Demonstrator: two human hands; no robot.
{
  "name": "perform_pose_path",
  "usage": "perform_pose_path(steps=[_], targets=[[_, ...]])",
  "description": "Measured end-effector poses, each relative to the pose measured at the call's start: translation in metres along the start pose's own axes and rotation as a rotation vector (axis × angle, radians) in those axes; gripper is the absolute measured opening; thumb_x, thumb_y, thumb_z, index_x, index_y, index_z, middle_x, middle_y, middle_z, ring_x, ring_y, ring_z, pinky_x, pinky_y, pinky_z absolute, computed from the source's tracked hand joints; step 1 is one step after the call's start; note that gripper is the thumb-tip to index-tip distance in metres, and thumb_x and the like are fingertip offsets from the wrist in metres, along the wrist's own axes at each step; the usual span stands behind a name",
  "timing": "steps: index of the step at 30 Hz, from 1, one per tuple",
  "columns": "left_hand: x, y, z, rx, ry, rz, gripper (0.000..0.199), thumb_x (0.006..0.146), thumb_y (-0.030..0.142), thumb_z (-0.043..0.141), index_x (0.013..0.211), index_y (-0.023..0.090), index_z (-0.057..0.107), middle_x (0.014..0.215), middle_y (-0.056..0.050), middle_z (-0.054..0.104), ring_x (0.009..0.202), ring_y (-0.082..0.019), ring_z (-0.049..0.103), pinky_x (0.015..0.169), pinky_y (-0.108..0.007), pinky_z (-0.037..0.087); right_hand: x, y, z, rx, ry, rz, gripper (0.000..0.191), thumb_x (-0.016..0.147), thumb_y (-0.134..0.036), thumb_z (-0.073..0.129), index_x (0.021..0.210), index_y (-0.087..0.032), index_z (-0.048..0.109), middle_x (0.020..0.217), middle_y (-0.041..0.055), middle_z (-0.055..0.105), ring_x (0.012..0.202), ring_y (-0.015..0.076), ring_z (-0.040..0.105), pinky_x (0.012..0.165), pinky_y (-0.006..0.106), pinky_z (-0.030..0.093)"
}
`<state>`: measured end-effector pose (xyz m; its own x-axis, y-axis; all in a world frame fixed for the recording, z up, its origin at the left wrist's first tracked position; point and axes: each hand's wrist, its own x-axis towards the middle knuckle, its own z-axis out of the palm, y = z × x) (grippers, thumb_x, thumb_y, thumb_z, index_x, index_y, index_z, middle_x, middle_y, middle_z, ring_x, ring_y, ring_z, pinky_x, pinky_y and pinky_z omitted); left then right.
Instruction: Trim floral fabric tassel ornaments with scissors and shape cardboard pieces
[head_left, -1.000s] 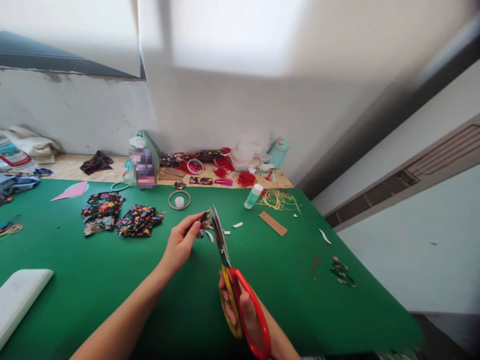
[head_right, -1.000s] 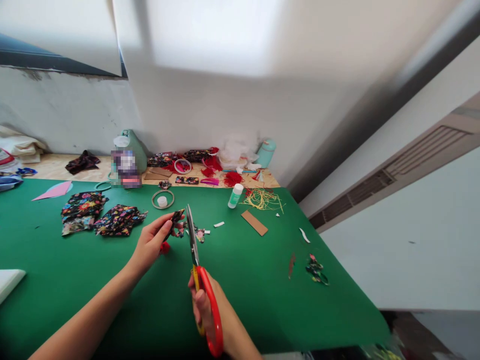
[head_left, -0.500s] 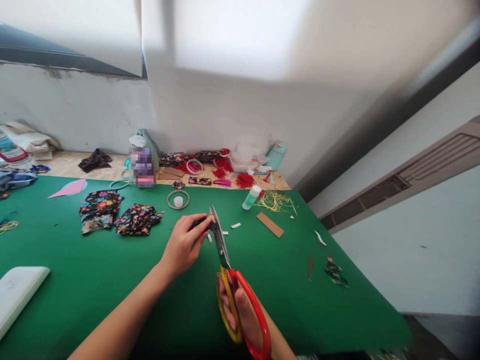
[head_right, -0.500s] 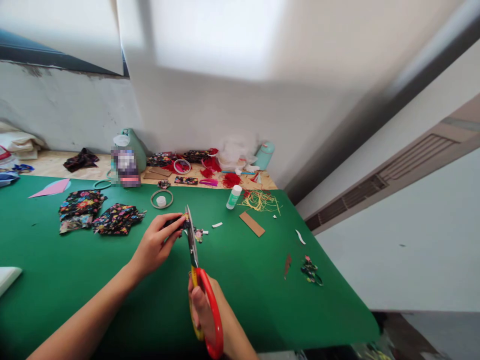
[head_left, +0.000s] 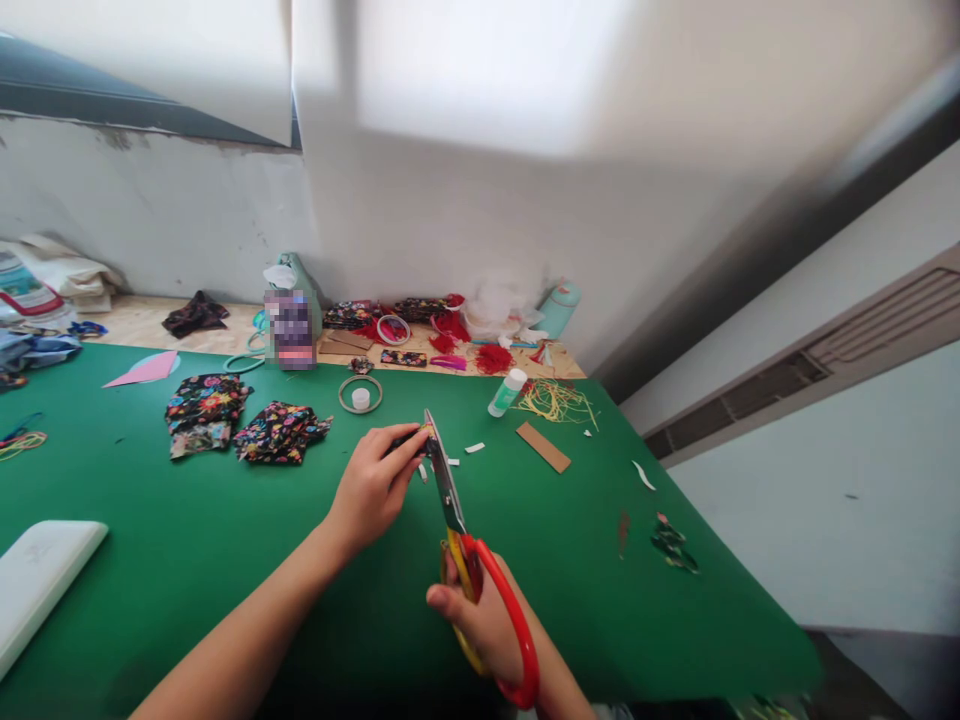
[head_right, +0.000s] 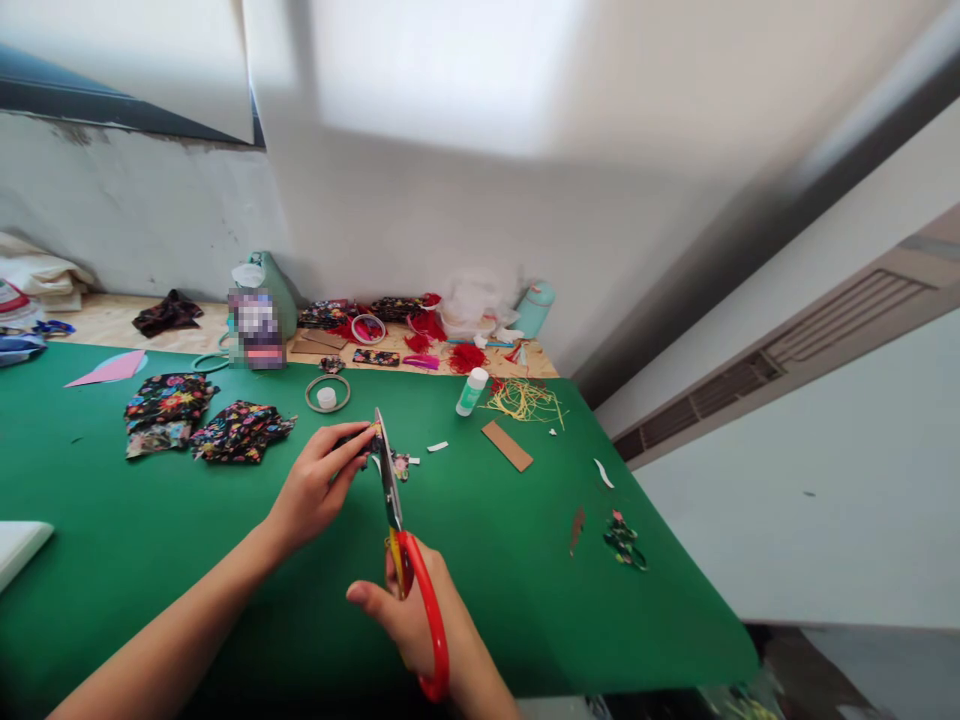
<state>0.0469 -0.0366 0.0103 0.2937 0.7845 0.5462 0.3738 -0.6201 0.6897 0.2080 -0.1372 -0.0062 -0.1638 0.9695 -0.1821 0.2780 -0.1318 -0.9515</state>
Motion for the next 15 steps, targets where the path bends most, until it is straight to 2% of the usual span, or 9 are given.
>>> perform_pose_path(steps=[2, 4, 7, 11, 15], targets=[[0.001, 0.002, 0.001, -0.185, 0.024, -0.177, 0.032, 0.091, 0.029, 0.043, 0.117, 0.020, 0.060, 0.110, -0.011, 0.064, 0.097, -0.020, 0.060, 0.087, -0.036, 0.047, 0.003, -0.001, -0.001, -0.017, 0.023, 0.009, 0.053, 0.069, -0.070, 0.057, 0.065, -0.020, 0.040, 0.056, -0.0057, 0.035, 0.052, 0.0087, 0.031, 0.049, 0.023, 0.027], [0.003, 0.004, 0.001, -0.404, 0.035, -0.396, 0.036, 0.090, 0.038, 0.042, 0.113, 0.016, 0.060, 0.098, -0.010, 0.067, 0.077, -0.017, 0.063, 0.069, -0.030, 0.052, 0.005, -0.002, -0.003, -0.048, 0.055, 0.025, 0.049, 0.073, -0.067, 0.055, 0.067, -0.020, 0.042, 0.057, -0.0051, 0.038, 0.053, 0.0093, 0.034, 0.050, 0.023, 0.029], [0.006, 0.005, 0.000, -0.673, 0.045, -0.609, 0.041, 0.084, 0.048, 0.050, 0.105, 0.014, 0.058, 0.092, -0.010, 0.068, 0.060, -0.014, 0.061, 0.052, -0.025, 0.049, 0.008, -0.003, -0.009, -0.121, 0.097, 0.054, 0.045, 0.076, -0.062, 0.055, 0.067, -0.020, 0.043, 0.056, -0.0051, 0.041, 0.052, 0.0097, 0.036, 0.050, 0.023, 0.032], [0.010, 0.009, -0.002, -0.822, 0.055, -0.674, 0.045, 0.072, 0.046, 0.066, 0.101, 0.013, 0.055, 0.092, -0.010, 0.069, 0.063, -0.015, 0.063, 0.052, -0.023, 0.050, 0.009, -0.003, -0.021, -0.185, 0.145, 0.073, 0.041, 0.078, -0.058, 0.054, 0.066, -0.020, 0.043, 0.054, -0.0056, 0.041, 0.050, 0.0093, 0.035, 0.048, 0.023, 0.031], [0.011, 0.011, -0.004, -0.858, 0.058, -0.703, 0.045, 0.068, 0.045, 0.069, 0.097, 0.013, 0.055, 0.090, -0.011, 0.069, 0.062, -0.016, 0.064, 0.050, -0.023, 0.049, 0.011, -0.001, -0.029, -0.215, 0.228, 0.098, 0.040, 0.078, -0.057, 0.056, 0.066, -0.020, 0.045, 0.056, -0.0056, 0.039, 0.051, 0.0093, 0.033, 0.045, 0.022, 0.027]])
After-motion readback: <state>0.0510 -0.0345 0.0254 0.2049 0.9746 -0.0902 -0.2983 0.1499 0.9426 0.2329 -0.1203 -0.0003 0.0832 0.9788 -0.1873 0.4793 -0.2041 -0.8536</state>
